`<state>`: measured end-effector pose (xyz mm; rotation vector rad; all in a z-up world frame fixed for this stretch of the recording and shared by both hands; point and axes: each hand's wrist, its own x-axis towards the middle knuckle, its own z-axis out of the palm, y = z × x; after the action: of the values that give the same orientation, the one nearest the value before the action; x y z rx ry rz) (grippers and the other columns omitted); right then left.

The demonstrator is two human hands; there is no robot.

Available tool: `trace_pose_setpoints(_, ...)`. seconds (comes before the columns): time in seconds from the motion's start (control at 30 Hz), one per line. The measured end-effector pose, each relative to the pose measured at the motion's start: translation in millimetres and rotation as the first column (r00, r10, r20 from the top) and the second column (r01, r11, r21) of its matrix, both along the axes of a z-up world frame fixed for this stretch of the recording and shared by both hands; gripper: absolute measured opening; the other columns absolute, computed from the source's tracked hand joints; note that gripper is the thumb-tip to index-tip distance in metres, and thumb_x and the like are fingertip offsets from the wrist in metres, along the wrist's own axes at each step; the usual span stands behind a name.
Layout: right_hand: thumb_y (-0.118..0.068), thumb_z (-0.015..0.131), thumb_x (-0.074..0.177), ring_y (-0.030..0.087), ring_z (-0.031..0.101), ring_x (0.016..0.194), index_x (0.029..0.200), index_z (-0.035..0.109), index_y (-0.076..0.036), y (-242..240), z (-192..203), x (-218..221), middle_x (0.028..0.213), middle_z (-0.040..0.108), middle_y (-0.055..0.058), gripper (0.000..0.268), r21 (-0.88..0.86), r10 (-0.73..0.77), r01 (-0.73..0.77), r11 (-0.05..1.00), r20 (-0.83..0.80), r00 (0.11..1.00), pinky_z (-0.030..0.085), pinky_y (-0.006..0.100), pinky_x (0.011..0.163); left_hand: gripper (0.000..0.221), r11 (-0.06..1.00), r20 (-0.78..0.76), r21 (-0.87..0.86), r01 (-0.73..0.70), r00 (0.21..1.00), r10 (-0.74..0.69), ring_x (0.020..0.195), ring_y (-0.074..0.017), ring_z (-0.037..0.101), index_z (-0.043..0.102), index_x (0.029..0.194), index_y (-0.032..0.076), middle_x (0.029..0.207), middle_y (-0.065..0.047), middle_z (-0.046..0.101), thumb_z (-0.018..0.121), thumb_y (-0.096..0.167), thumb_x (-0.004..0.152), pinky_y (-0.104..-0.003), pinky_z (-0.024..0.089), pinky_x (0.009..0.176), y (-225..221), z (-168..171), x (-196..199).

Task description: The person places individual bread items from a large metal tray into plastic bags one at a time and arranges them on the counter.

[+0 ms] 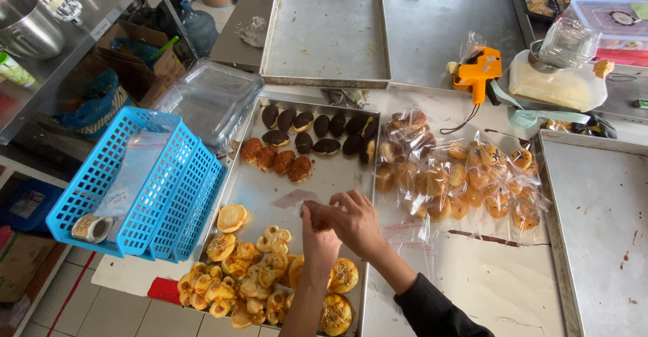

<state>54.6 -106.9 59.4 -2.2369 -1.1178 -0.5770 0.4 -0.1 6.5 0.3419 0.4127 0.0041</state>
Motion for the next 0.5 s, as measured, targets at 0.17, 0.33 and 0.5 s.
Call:
trace_pose_setpoints(0.17, -0.02, 0.082, 0.08, 0.016, 0.063, 0.097, 0.099, 0.077, -0.017, 23.2, -23.3, 28.4, 0.103, 0.071, 0.001, 0.021, -0.202, -0.001, 0.006, 0.979, 0.028, 1.0, 0.055, 0.036, 0.085, 0.094, 0.931, -0.298, -0.302, -0.204, 0.948, 0.111, 0.146, -0.0268, 0.033, 0.034, 0.158, 0.017, 0.154, -0.009, 0.041, 0.018, 0.081, 0.09, -0.053, 0.018, 0.122, 10.5, 43.9, 12.5)
trace_pose_setpoints(0.33, -0.02, 0.08, 0.083, 0.017, 0.065, 0.083, 0.093, 0.077, -0.013, 43.7, -21.7, 49.3, 0.093, 0.071, 0.003, 0.013, -0.378, -0.04, -0.009, 0.926, -0.123, 0.992, 0.056, 0.036, 0.077, 0.088, 0.787, -0.351, 0.611, 0.083, 0.92, 0.176, 0.141, -0.0282, 0.046, 0.024, 0.158, 0.004, 0.153, -0.017, 0.044, 0.054, 0.051, 0.09, -0.04, 0.039, 0.115, 12.9, 29.2, 9.1)
trace_pose_setpoints(0.5, -0.013, 0.068, 0.09, 0.022, 0.066, 0.068, 0.088, 0.076, -0.007, 36.8, -4.1, 57.1, 0.088, 0.072, 0.006, 0.01, -0.115, -0.083, 0.053, 0.992, -0.275, 0.958, 0.056, 0.038, 0.064, 0.078, 0.845, 0.054, 0.484, -0.229, 0.971, 0.233, 0.137, -0.0301, 0.053, 0.029, 0.153, -0.004, 0.146, -0.024, 0.048, 0.067, 0.024, 0.092, -0.036, 0.043, 0.114, 4.7, 16.1, -20.0)
